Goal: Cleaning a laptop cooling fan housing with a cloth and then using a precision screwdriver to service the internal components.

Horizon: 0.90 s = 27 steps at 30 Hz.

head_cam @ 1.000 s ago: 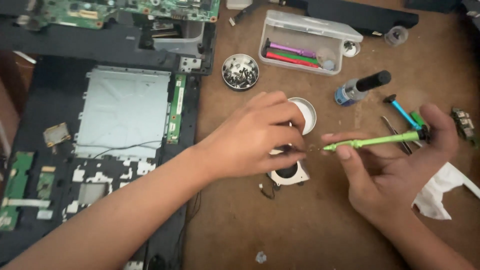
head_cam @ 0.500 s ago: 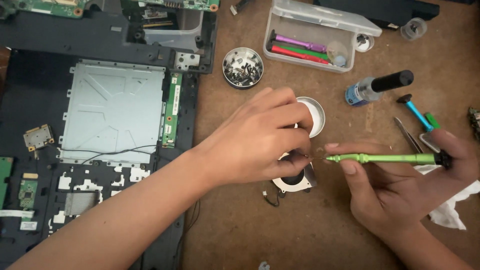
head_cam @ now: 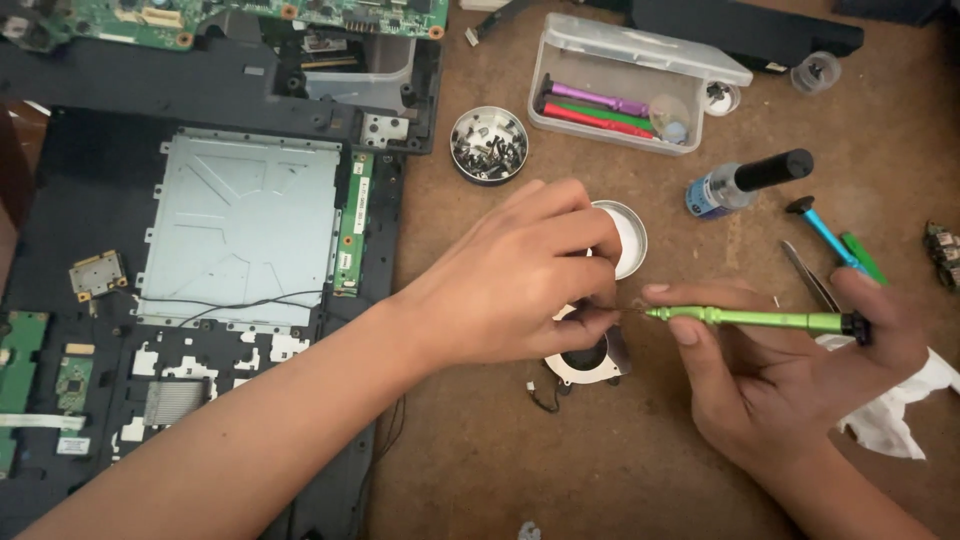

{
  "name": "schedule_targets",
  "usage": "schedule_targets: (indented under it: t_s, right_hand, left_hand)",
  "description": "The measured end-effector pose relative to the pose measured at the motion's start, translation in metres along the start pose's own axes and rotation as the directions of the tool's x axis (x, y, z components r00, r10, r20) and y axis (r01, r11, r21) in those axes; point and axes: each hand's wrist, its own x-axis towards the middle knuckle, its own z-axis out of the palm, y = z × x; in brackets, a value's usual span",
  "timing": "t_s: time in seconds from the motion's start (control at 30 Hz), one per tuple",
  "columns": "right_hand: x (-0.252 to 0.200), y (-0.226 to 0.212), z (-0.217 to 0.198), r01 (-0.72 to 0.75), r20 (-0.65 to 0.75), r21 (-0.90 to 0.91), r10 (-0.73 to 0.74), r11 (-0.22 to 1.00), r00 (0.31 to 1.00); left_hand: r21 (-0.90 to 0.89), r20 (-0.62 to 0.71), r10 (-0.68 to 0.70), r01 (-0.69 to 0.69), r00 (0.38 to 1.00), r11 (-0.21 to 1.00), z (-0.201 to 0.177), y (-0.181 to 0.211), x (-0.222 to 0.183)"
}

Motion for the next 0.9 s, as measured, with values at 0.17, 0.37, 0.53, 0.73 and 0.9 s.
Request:
schedule_targets:
  t_s: [0.17, 0.37, 0.53, 0.73, 0.9]
  right_hand:
    - [0.005, -0.006, -0.002, -0.014, 0.021, 0.229, 0.01, 0.973, 1.0]
    - [-0.006, 0.005, 0.005, -0.121, 0.015, 0.154, 0.12, 0.981, 0.993]
    - [-0.016, 0.009, 0.01, -0.144, 0.034, 0.315, 0.141, 0.938, 0.989]
    - [0.013, -0.019, -0.006, -0.136, 0.095, 0.692, 0.098, 0.709, 0.991]
    - [-0.004, -0.001, 0.0, -0.095, 0.061, 0.421, 0.077, 0.902, 0.995]
  left_hand:
    - [-0.017, 0.002, 0.0, 0.0, 1.0, 1.0, -0.001, 0.001, 0.0]
    - [-0.059, 0.023, 0.004, -0.003, 1.0, 0.998, -0.005, -0.005, 0.006]
    - [-0.171, 0.033, -0.073, 0.078, 0.997, 0.982, -0.003, 0.004, 0.0]
    - [-0.19, 0.024, -0.083, 0.086, 0.996, 0.978, -0.003, 0.007, 0.0]
    - [-0.16, 0.033, -0.101, 0.105, 0.994, 0.982, -0.003, 0.007, 0.0]
